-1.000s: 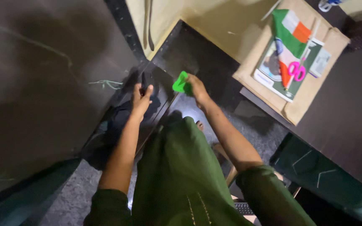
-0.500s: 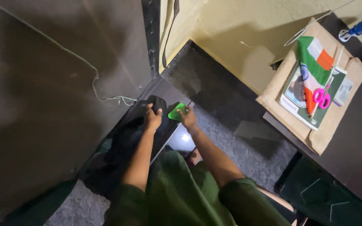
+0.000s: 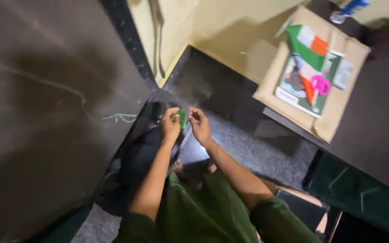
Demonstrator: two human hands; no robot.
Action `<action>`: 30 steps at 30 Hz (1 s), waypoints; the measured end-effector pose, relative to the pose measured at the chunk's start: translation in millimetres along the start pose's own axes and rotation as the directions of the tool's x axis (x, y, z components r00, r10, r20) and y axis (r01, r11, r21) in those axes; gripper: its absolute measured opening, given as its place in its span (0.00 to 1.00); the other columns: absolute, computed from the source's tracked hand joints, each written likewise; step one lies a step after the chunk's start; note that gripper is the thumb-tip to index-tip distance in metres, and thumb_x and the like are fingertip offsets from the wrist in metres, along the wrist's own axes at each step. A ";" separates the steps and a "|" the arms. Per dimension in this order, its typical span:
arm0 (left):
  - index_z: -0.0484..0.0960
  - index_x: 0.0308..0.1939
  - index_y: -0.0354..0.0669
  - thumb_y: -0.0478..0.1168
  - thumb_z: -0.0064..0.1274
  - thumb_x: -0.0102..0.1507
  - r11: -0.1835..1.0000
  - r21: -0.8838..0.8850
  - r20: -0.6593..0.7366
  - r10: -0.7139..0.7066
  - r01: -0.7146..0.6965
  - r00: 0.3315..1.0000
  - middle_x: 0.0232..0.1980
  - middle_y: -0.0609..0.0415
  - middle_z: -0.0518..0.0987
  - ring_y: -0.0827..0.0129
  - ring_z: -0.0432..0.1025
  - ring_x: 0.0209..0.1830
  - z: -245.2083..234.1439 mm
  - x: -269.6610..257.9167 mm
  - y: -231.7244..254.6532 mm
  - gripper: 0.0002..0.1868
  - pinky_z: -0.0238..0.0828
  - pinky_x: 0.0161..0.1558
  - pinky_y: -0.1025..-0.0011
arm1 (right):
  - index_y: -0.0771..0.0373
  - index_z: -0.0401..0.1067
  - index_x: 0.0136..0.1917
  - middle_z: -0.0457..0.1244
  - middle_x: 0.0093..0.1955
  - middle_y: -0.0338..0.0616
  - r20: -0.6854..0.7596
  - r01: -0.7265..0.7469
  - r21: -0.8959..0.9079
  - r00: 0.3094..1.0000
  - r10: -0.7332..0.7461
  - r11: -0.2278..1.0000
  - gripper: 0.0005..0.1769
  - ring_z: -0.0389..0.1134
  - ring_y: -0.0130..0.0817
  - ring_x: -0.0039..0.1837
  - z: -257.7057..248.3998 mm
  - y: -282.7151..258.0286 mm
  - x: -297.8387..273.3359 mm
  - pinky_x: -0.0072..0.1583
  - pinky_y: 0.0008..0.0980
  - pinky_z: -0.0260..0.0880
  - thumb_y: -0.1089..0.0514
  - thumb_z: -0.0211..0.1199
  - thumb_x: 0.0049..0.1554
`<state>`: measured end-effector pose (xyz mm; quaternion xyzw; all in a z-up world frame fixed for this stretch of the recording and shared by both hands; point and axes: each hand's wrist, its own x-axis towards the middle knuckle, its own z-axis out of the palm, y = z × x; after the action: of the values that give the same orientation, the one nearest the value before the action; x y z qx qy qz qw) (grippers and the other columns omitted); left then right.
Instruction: The person clears a desk by moving a keyboard, laptop, and various stationery items onto a nearby chair. They then wet a black cloth at the kitchen sink and return to wipe the desk surface thoroughly.
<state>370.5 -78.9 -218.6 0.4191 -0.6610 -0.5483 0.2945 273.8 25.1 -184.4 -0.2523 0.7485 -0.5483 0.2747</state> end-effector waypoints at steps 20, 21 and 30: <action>0.79 0.57 0.46 0.39 0.63 0.61 0.856 0.239 0.488 0.303 -0.459 0.818 0.58 0.45 0.79 0.49 0.74 0.56 192.6 -25.6 302.2 0.20 0.70 0.57 0.54 | 0.65 0.75 0.56 0.69 0.50 0.38 -0.584 0.209 -0.070 0.785 -0.210 0.975 0.07 0.69 0.24 0.53 -350.2 -115.4 -38.8 0.57 0.25 0.69 0.63 0.61 0.65; 0.75 0.60 0.45 0.41 0.64 0.60 0.838 0.271 0.476 0.311 -0.473 0.823 0.61 0.43 0.75 0.46 0.71 0.60 202.1 -22.7 302.2 0.26 0.67 0.59 0.52 | 0.64 0.74 0.56 0.69 0.50 0.38 -0.601 0.143 -0.076 0.783 -0.159 0.987 0.08 0.69 0.25 0.54 -365.5 -110.5 -39.4 0.57 0.26 0.70 0.62 0.61 0.63; 0.53 0.76 0.38 0.47 0.66 0.58 0.836 0.414 0.382 0.199 -0.360 0.903 0.70 0.29 0.64 0.32 0.63 0.66 285.3 48.7 286.8 0.50 0.60 0.65 0.44 | 0.62 0.64 0.71 0.59 0.65 0.58 -0.575 -0.121 -0.472 0.793 -0.201 0.873 0.32 0.61 0.52 0.66 -466.3 -60.6 1.9 0.66 0.44 0.64 0.55 0.69 0.56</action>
<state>38.9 28.4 -7.5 0.2802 -0.8687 -0.3807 0.1481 -43.6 325.5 -11.0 -0.1397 0.9036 -0.3997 -0.0644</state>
